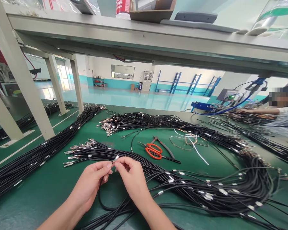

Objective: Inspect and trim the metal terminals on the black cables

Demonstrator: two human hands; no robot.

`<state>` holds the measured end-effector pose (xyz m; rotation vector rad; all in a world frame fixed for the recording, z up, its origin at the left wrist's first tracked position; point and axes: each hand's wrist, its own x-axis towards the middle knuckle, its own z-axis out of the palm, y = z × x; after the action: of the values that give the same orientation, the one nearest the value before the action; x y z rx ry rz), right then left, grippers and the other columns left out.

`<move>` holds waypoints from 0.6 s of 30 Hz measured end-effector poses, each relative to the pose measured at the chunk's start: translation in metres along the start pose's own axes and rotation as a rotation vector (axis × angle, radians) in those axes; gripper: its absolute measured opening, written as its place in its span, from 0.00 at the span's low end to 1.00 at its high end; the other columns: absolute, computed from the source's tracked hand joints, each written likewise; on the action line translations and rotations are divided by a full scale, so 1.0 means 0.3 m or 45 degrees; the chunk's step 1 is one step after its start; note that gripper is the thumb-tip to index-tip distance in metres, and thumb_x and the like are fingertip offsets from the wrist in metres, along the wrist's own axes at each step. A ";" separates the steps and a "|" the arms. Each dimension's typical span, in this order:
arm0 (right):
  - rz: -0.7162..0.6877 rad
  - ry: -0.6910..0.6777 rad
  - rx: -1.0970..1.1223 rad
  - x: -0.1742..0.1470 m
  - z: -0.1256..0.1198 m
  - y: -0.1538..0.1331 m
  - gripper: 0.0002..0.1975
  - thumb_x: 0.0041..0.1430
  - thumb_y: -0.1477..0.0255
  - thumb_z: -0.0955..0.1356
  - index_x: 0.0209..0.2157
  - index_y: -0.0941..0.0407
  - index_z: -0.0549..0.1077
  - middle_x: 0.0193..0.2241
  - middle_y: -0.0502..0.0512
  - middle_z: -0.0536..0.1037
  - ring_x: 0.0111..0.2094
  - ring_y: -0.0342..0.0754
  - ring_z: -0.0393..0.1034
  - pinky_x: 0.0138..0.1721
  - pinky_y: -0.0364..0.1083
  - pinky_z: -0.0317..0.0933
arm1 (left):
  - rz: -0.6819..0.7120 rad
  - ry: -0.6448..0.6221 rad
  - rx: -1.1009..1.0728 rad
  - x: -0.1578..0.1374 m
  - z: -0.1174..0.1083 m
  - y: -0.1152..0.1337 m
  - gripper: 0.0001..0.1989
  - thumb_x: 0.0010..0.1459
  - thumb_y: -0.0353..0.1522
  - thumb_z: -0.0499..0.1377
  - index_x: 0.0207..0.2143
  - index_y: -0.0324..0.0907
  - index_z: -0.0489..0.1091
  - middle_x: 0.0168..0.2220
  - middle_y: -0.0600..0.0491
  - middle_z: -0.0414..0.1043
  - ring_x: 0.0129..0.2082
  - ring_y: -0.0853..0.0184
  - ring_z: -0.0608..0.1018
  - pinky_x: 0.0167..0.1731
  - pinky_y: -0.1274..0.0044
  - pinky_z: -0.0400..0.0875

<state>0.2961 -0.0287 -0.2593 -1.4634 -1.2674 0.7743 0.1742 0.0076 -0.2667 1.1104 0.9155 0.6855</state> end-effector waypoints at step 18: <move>-0.031 0.068 -0.078 -0.009 0.007 0.011 0.13 0.53 0.65 0.63 0.27 0.62 0.69 0.27 0.53 0.69 0.30 0.41 0.60 0.32 0.40 0.55 | 0.058 0.097 0.082 -0.004 0.011 0.002 0.23 0.43 0.42 0.55 0.35 0.31 0.66 0.29 0.51 0.65 0.21 0.88 0.59 0.23 0.92 0.55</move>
<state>0.2947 -0.0306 -0.2634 -1.5048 -1.2759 0.6813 0.1767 0.0053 -0.2654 1.1715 0.9858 0.7445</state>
